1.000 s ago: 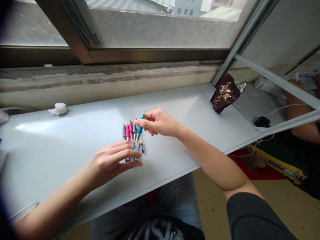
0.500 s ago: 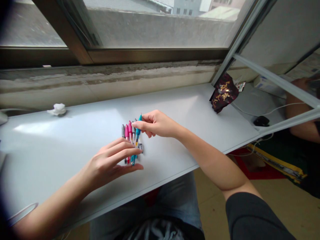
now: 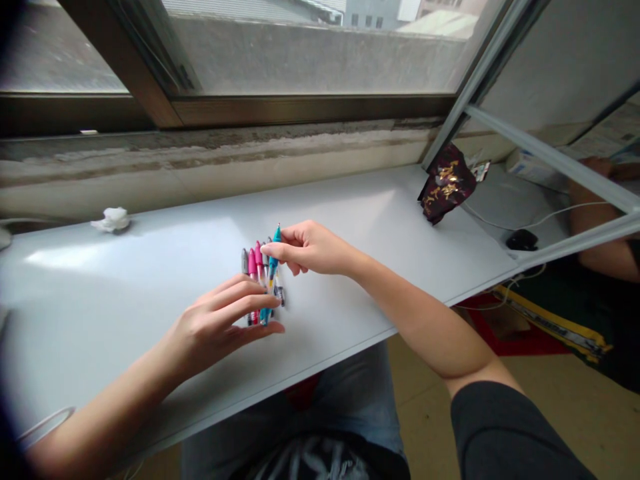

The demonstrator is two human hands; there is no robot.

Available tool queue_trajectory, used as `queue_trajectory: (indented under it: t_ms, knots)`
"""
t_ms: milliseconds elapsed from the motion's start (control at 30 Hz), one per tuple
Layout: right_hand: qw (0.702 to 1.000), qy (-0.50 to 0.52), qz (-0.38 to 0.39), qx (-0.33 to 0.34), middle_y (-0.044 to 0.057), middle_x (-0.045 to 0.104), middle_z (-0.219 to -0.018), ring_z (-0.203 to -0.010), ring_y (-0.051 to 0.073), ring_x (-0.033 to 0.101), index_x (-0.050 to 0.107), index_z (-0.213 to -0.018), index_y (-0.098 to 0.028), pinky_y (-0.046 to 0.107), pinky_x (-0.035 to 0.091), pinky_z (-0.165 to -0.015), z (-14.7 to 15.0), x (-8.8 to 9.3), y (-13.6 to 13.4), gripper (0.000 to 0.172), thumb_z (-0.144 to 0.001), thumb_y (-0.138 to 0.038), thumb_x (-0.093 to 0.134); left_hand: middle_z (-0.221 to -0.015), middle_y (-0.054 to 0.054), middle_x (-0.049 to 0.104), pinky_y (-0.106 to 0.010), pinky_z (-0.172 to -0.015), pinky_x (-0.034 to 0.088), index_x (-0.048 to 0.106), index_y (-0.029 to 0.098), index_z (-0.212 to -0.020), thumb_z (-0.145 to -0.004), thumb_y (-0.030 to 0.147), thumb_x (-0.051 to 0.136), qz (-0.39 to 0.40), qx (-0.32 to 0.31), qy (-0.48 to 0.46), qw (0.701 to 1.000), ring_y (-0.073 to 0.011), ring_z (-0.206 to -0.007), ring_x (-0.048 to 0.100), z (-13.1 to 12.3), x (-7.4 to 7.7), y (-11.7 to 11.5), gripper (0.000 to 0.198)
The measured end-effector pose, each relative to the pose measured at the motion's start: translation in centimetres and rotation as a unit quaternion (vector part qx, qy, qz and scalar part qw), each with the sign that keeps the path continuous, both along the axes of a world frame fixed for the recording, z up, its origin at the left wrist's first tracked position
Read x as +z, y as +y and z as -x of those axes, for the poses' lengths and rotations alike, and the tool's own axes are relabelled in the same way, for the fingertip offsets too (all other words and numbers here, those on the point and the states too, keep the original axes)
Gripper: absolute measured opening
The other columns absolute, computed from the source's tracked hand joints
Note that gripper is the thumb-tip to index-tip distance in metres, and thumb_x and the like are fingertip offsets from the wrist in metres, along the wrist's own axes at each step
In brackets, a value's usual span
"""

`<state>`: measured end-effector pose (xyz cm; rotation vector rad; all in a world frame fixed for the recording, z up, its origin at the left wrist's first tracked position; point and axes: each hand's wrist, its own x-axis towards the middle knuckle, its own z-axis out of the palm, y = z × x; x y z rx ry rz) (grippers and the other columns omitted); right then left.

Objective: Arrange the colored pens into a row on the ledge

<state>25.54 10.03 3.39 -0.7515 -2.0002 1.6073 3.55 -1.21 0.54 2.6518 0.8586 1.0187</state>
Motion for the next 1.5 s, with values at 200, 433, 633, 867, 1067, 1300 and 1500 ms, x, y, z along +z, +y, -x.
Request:
queue_trajectory:
  t_ms: [200,433,633,867,1067,1300,1500]
  knots:
    - [1.0,0.008,0.011,0.005,-0.003,0.061,-0.054,-0.05,0.007,0.051,0.058,-0.066,-0.018,0.02,0.04,-0.05,0.4,-0.2,-0.2,0.045,-0.095,-0.047,0.073,-0.099,-0.008,0.072,-0.036,-0.082,0.059,0.065,0.018,-0.12,-0.099,0.027,0.08,0.003,-0.006,0.006,1.0,-0.0224,-0.089,0.068,0.1,0.1,0.0,0.028]
    - [0.999,0.025,0.005,-0.024,-0.003,0.06,-0.052,-0.049,0.007,0.05,0.056,-0.064,-0.018,0.021,0.039,-0.049,0.7,-0.6,-0.3,0.048,-0.092,-0.051,0.076,-0.098,-0.007,0.071,-0.036,-0.08,0.058,0.064,0.019,-0.118,-0.099,0.025,0.079,-0.004,0.01,0.014,1.0,-0.0216,-0.088,0.066,0.1,-0.2,0.0,0.024]
    - [0.999,0.024,0.012,-0.021,-0.003,0.06,-0.053,-0.049,0.007,0.05,0.056,-0.065,-0.019,0.021,0.04,-0.05,0.7,-0.4,-0.4,0.047,-0.093,-0.051,0.075,-0.102,-0.01,0.072,-0.037,-0.081,0.06,0.064,0.018,-0.122,-0.102,0.035,0.076,0.012,0.007,0.018,1.0,-0.0242,-0.094,0.071,0.2,-0.2,-0.1,0.029]
    - [1.0,0.015,0.008,-0.027,-0.003,0.061,-0.054,-0.05,0.008,0.051,0.057,-0.067,-0.018,0.021,0.041,-0.05,0.6,-0.3,-0.4,0.046,-0.095,-0.05,0.074,-0.098,-0.007,0.071,-0.036,-0.082,0.059,0.066,0.02,-0.116,-0.101,0.025,0.077,0.008,0.019,0.01,1.0,-0.0217,-0.089,0.068,0.2,-0.5,0.0,0.02]
    - [0.999,0.028,0.026,-0.022,-0.003,0.061,-0.054,-0.048,0.008,0.051,0.059,-0.068,-0.018,0.021,0.042,-0.05,0.7,-0.5,-0.2,0.047,-0.094,-0.054,0.075,-0.099,-0.006,0.07,-0.035,-0.083,0.058,0.065,0.021,-0.116,-0.1,0.026,0.078,0.021,0.018,0.004,1.0,-0.0213,-0.09,0.069,0.1,-0.3,0.0,0.022]
    - [0.999,0.037,0.03,-0.025,-0.003,0.061,-0.055,-0.049,0.007,0.051,0.057,-0.068,-0.018,0.021,0.043,-0.052,0.9,-0.9,0.2,0.048,-0.095,-0.055,0.072,-0.109,-0.01,0.071,-0.032,-0.08,0.059,0.066,0.019,-0.124,-0.1,0.037,0.078,0.019,0.035,-0.005,0.999,-0.0211,-0.091,0.072,0.1,-0.2,-0.2,0.032]
    - [0.995,-0.08,-0.02,-0.061,-0.006,0.05,-0.051,-0.048,0.007,0.042,0.049,-0.065,-0.02,0.024,0.033,-0.053,-0.9,-0.4,2.3,0.041,-0.103,-0.031,0.057,-0.114,-0.012,0.069,-0.037,-0.086,0.06,0.05,0.02,-0.154,-0.106,0.045,0.068,0.048,0.078,0.005,0.996,-0.0238,-0.097,0.07,0.2,-0.2,0.0,0.057]
